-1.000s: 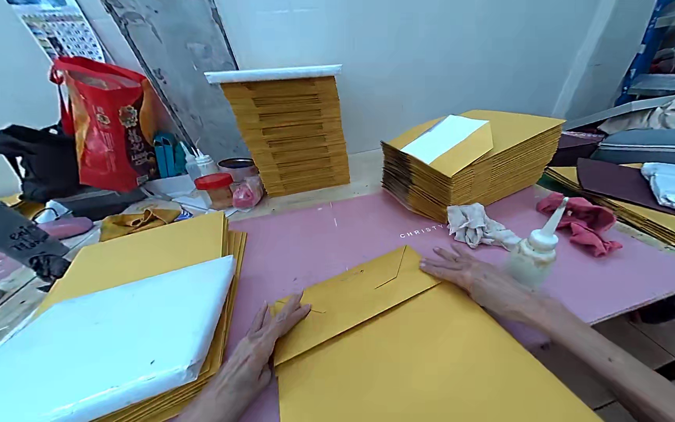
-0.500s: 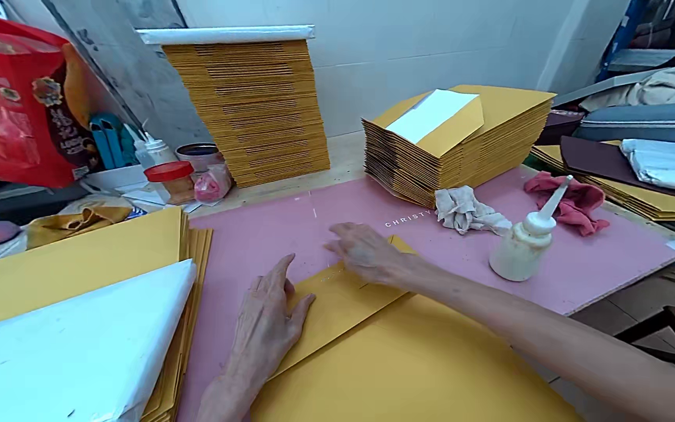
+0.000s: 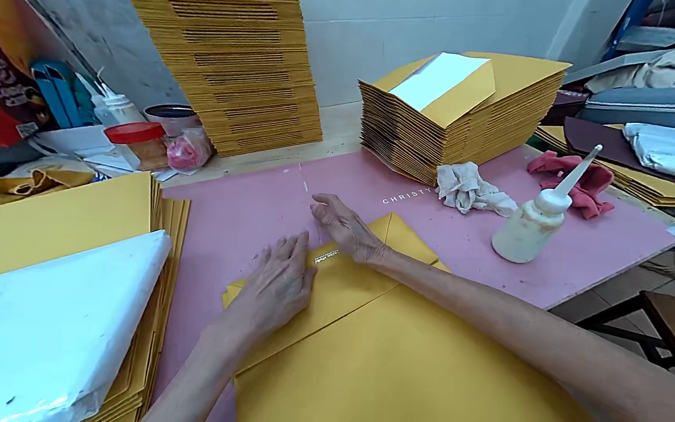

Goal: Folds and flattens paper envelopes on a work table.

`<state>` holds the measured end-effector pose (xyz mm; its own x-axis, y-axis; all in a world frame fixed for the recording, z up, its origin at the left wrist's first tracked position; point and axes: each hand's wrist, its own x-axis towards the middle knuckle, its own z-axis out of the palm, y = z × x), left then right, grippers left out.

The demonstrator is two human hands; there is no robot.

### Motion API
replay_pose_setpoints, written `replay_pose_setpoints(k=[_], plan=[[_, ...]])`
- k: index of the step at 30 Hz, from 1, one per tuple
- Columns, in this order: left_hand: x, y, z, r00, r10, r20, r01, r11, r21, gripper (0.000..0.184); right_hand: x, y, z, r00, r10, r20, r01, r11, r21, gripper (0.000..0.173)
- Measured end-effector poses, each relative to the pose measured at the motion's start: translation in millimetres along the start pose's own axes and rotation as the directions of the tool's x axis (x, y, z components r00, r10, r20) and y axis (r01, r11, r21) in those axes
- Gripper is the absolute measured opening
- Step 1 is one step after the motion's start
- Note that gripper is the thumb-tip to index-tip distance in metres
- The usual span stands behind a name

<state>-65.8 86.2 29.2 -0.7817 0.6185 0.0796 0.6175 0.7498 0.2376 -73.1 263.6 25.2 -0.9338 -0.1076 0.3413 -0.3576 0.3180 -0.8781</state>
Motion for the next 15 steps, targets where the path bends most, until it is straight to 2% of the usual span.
replay_pose_setpoints(k=[2, 5, 9, 12, 15], plan=[[25, 22, -1, 0.99, -0.089, 0.107, 0.088, 0.996, 0.014, 0.055, 0, 2, -1, 1.0, 0.014, -0.016, -0.013, 0.999, 0.035, 0.05], [52, 41, 12, 0.976, -0.161, 0.15, 0.16, 0.987, 0.015, 0.06, 3, 7, 0, 0.998, 0.027, -0.064, -0.025, 0.999, 0.039, 0.05], [51, 32, 44, 0.986, -0.098, -0.132, 0.105, 0.994, 0.042, 0.062, 3, 8, -1, 0.995, 0.035, -0.097, -0.027, 0.997, 0.075, 0.05], [51, 33, 46, 0.977, -0.081, -0.197, 0.097, 0.992, 0.076, 0.064, 2, 7, 0, 0.994, 0.016, -0.112, -0.013, 1.0, 0.025, 0.048], [51, 35, 47, 0.941, -0.038, -0.337, 0.06, 0.997, 0.057, 0.062, 2, 8, 0, 0.994, -0.038, -0.1, 0.032, 0.998, -0.062, 0.048]])
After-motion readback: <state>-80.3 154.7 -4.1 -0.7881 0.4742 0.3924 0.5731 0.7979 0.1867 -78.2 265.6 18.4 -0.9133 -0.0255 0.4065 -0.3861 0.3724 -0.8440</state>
